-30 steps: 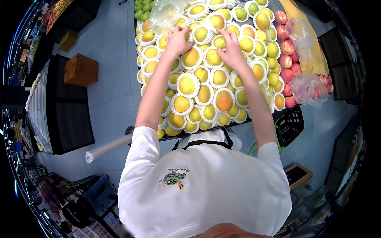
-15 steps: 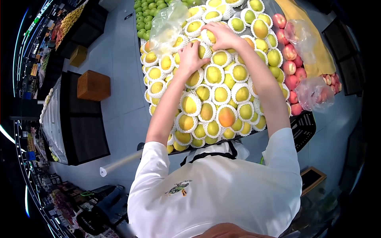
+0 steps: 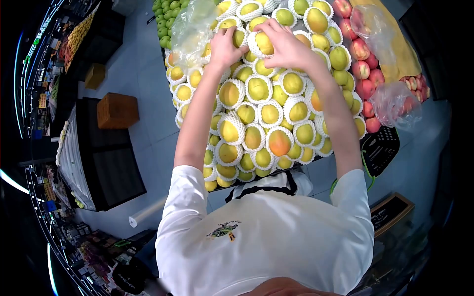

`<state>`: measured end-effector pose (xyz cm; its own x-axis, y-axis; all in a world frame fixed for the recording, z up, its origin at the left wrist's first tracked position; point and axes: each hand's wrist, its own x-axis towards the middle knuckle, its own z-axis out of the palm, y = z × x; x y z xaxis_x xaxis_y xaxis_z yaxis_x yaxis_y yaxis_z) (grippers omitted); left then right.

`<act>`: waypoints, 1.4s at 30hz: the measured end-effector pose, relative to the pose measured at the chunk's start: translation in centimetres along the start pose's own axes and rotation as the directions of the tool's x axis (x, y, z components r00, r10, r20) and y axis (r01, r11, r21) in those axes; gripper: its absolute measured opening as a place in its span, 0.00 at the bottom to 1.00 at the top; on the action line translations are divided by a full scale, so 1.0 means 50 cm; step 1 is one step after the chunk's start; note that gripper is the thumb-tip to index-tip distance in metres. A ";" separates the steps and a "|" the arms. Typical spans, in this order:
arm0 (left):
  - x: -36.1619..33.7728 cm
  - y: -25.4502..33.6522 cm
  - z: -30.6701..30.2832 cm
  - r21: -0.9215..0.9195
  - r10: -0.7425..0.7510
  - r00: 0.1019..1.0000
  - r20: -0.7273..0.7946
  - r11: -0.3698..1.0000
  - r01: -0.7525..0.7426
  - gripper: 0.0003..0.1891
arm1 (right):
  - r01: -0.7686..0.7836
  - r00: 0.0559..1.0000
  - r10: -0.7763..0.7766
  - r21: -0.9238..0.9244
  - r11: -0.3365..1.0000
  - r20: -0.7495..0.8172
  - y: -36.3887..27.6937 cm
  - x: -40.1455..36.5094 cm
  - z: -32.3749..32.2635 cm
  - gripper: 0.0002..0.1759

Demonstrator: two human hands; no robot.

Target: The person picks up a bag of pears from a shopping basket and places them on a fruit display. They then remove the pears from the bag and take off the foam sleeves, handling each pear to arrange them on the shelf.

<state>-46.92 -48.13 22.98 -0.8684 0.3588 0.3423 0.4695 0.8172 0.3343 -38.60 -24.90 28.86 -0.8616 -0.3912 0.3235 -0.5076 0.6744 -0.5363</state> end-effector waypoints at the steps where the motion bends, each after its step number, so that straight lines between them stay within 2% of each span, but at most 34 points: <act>1: 0.006 -0.007 0.004 0.001 0.005 1.000 0.005 1.000 -0.005 0.43 | -0.005 1.000 0.005 0.002 1.000 -0.005 -0.020 0.001 0.012 0.45; 3: 0.020 -0.035 0.004 -0.156 0.003 1.000 -0.007 0.988 -0.004 0.42 | 0.133 0.984 -0.133 0.014 0.991 0.115 -0.049 0.006 0.051 0.44; 4: 0.033 -0.096 0.003 -0.423 -0.040 0.994 0.100 0.903 0.079 0.42 | 0.168 0.978 -0.158 -0.061 0.984 0.135 -0.059 0.015 0.087 0.44; 5: 0.034 -0.118 0.013 -0.450 -0.142 0.985 0.096 0.877 0.170 0.44 | 0.208 0.970 -0.185 -0.141 0.968 0.160 -0.060 0.030 0.118 0.44; 7: 0.018 -0.090 -0.036 -0.561 -0.287 0.949 0.129 0.768 0.308 0.45 | 0.204 0.966 -0.174 -0.151 0.967 0.189 -0.063 0.046 0.131 0.44; 9: 0.011 -0.077 -0.073 -0.578 -0.304 0.948 0.089 0.759 0.298 0.46 | 0.120 0.946 -0.078 -0.116 0.986 0.313 -0.071 0.058 0.137 0.45; 12: -0.009 -0.041 -0.126 -0.623 -0.300 0.952 0.062 0.734 0.272 0.48 | 0.060 0.918 0.010 -0.163 0.985 0.397 -0.050 0.080 0.175 0.45; 15: -0.010 -0.023 -0.156 -0.648 -0.290 0.956 0.031 0.723 0.241 0.50 | 0.066 0.903 -0.001 -0.138 0.988 0.430 -0.035 0.100 0.180 0.45; 17: -0.009 -0.009 -0.173 -0.644 -0.328 0.945 -0.006 0.724 0.247 0.50 | 0.075 0.915 -0.016 -0.131 0.988 0.403 -0.028 0.087 0.178 0.46; 19: -0.002 -0.028 -0.164 -0.636 -0.332 0.943 -0.030 0.734 0.238 0.50 | 0.148 0.954 -0.099 -0.156 0.977 0.282 -0.025 0.073 0.169 0.45; 23: 0.002 -0.036 -0.152 -0.545 -0.362 0.932 -0.037 0.789 0.285 0.49 | 0.056 0.946 -0.022 -0.096 0.994 0.323 -0.017 0.070 0.165 0.46; 24: 0.005 -0.044 -0.137 -0.422 -0.313 0.948 -0.050 0.867 0.264 0.49 | 0.050 0.948 -0.016 -0.099 0.994 0.317 -0.018 0.065 0.174 0.46; 25: 0.003 -0.042 -0.125 -0.424 -0.308 0.950 -0.052 0.868 0.258 0.49 | 0.053 0.962 -0.014 -0.134 0.990 0.273 -0.023 0.062 0.189 0.48; 26: 0.003 -0.038 -0.112 -0.212 -0.197 0.976 -0.088 0.961 0.175 0.49 | 0.056 0.974 -0.016 -0.170 0.984 0.228 -0.024 0.060 0.199 0.50; 27: 0.000 -0.034 -0.099 0.012 -0.079 0.992 -0.095 0.997 0.080 0.48 | 0.052 0.975 -0.012 -0.174 0.983 0.224 -0.019 0.051 0.204 0.50; 28: -0.003 -0.031 -0.089 0.004 -0.081 0.996 -0.036 0.997 0.081 0.47 | -0.003 0.984 0.005 -0.010 1.000 0.180 -0.010 0.043 0.203 0.53; 29: -0.005 -0.028 -0.077 -0.001 -0.073 0.997 -0.040 0.997 0.073 0.47 | -0.049 0.990 0.028 0.155 0.987 0.139 0.000 0.033 0.200 0.56; 30: -0.007 -0.028 -0.063 -0.087 -0.094 0.995 -0.029 0.992 0.091 0.47 | -0.067 0.995 0.053 0.177 0.982 0.085 0.011 0.018 0.196 0.51; 31: -0.010 -0.015 -0.064 -0.172 -0.116 0.993 -0.016 0.979 0.111 0.47 | -0.065 0.995 0.052 0.170 0.983 0.083 0.015 0.006 0.174 0.51; 33: -0.017 -0.004 -0.060 -0.121 -0.107 0.994 0.021 0.987 0.109 0.47 | -0.091 0.995 0.081 0.252 0.963 0.050 0.025 -0.020 0.127 0.37; 34: -0.020 -0.005 -0.050 -0.103 -0.091 0.996 0.004 0.990 0.091 0.46 | -0.060 0.996 0.076 0.267 0.962 -0.047 0.032 -0.031 0.110 0.26; 35: -0.022 -0.006 -0.041 -0.086 -0.074 0.997 -0.014 0.994 0.073 0.45 | -0.062 0.996 0.076 0.264 0.963 -0.043 0.045 -0.041 0.102 0.26; 37: -0.022 0.001 -0.032 -0.080 -0.076 0.997 -0.015 0.994 0.075 0.44 | -0.081 0.957 0.198 0.459 0.885 -0.213 0.073 -0.056 0.084 0.20; 38: -0.019 0.004 -0.028 -0.098 -0.088 0.995 -0.047 0.992 0.083 0.43 | -0.068 0.935 0.204 0.419 0.905 -0.289 0.085 -0.062 0.084 0.15; 39: -0.012 0.014 -0.032 -0.116 -0.098 0.992 -0.081 0.989 0.088 0.42 | -0.066 0.935 0.201 0.413 0.908 -0.293 0.095 -0.066 0.082 0.15; 41: 0.001 0.042 -0.032 -0.165 -0.079 0.987 -0.140 0.985 0.056 0.42 | -0.101 0.885 0.357 0.627 0.773 -0.297 0.112 -0.073 0.084 0.13; 42: 0.008 0.059 -0.032 -0.209 -0.067 0.978 -0.195 0.978 0.026 0.41 | -0.056 0.874 0.354 0.653 0.756 -0.334 0.117 -0.073 0.089 0.11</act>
<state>-45.61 -46.28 25.50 -0.8501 0.2081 0.4837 0.4701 0.7136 0.5194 -38.47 -22.30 21.06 -0.9293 0.1060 0.3537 -0.3408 0.1227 -0.9321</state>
